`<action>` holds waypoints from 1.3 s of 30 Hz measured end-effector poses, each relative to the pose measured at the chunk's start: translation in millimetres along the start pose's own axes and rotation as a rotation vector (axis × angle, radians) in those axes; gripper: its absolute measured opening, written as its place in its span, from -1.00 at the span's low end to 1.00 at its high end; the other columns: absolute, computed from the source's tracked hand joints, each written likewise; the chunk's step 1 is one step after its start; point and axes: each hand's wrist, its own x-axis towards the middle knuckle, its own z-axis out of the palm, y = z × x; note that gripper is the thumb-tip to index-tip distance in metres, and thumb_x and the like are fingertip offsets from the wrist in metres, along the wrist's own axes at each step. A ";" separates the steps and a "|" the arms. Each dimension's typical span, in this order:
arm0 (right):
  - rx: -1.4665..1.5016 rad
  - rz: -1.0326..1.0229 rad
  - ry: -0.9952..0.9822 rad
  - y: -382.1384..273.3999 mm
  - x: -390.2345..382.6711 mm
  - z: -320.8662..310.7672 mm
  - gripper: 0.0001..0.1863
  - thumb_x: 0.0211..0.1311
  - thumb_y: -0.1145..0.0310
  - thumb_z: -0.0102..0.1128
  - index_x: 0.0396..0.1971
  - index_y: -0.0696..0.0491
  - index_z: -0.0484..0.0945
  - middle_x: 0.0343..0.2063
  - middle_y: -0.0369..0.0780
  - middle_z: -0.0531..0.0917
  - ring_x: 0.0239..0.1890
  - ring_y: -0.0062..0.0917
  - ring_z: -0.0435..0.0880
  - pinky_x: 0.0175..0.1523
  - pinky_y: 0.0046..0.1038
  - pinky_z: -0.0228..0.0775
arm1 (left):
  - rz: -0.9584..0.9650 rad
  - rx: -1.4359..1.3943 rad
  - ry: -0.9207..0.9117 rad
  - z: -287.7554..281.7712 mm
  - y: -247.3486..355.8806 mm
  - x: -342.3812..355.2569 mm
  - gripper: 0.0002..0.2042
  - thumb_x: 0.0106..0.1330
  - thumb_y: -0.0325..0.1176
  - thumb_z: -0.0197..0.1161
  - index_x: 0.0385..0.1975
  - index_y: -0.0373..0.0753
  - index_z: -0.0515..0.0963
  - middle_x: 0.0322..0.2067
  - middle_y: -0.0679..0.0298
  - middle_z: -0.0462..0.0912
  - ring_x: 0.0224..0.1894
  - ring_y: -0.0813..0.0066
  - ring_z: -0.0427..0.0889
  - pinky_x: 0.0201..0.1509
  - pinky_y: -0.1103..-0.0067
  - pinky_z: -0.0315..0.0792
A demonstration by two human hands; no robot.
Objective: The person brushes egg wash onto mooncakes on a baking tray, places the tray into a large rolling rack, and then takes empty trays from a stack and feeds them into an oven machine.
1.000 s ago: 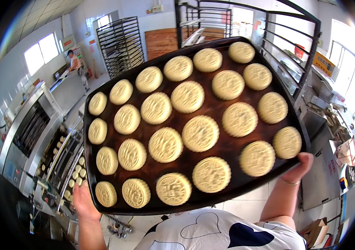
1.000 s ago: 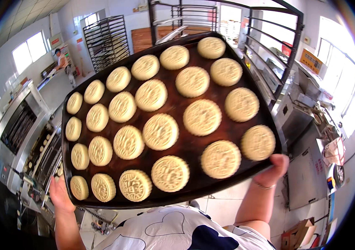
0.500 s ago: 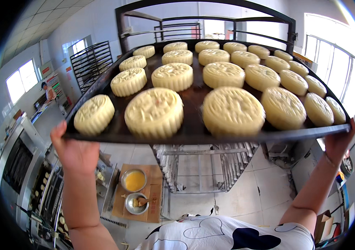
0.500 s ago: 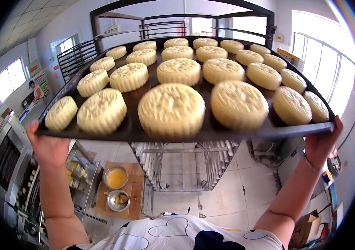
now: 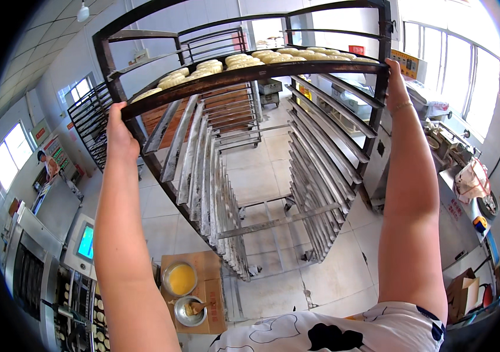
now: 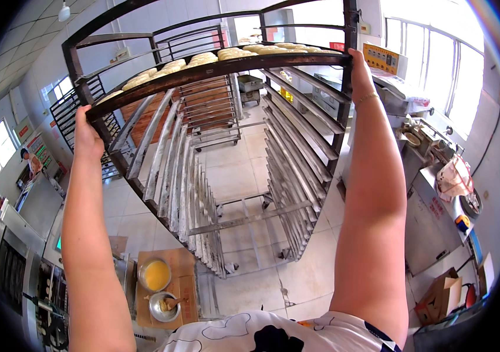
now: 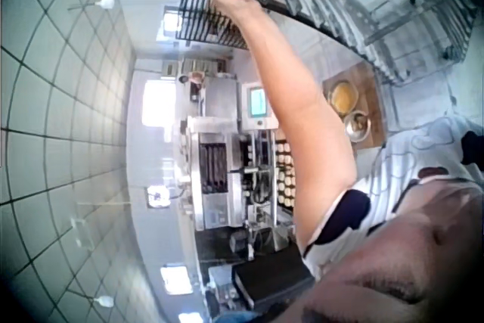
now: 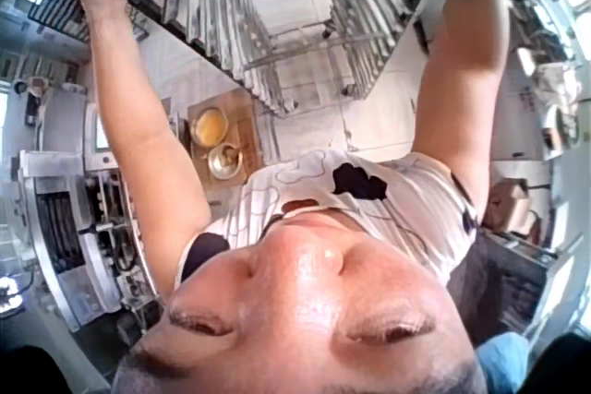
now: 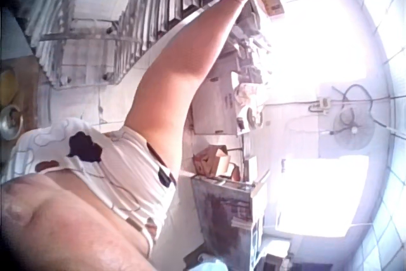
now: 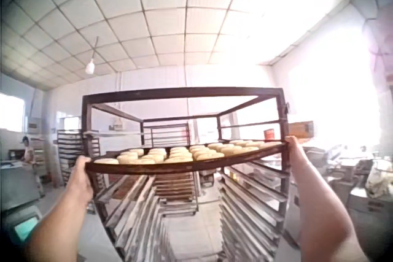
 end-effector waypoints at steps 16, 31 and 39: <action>-0.094 -0.282 0.214 50.1 68.7 4.2 -0.43 -0.10 0.01 0.12 -0.26 0.26 0.49 -0.34 -0.12 0.53 -0.29 -0.46 0.42 -0.11 -0.44 0.25 | -0.055 0.182 0.020 -21.3 -4.0 33.1 -0.56 0.18 -0.04 0.13 -0.07 -0.25 0.40 -0.17 0.24 0.56 -0.14 0.35 0.54 0.01 0.46 0.38; -0.488 -0.523 -0.216 245.0 -326.3 6.9 -0.59 -0.14 0.57 0.19 -0.18 0.10 0.39 -0.18 -0.08 0.46 -0.10 -0.16 0.39 0.00 -0.27 0.27 | -0.360 1.012 0.072 -258.1 -78.0 -434.3 -0.46 0.16 -0.51 0.09 0.18 -0.14 0.15 0.12 0.25 0.25 0.04 0.40 0.32 0.05 0.50 0.28; -0.015 -0.260 -1.780 205.8 -772.6 9.6 -0.54 -0.19 0.50 0.20 -0.14 0.07 0.44 -0.08 -0.13 0.41 0.03 -0.21 0.37 0.13 -0.29 0.25 | -0.859 1.211 0.340 -394.9 63.2 -816.3 -0.49 0.14 -0.33 0.21 0.13 -0.14 0.25 -0.04 0.06 0.38 -0.09 0.25 0.40 -0.07 0.42 0.36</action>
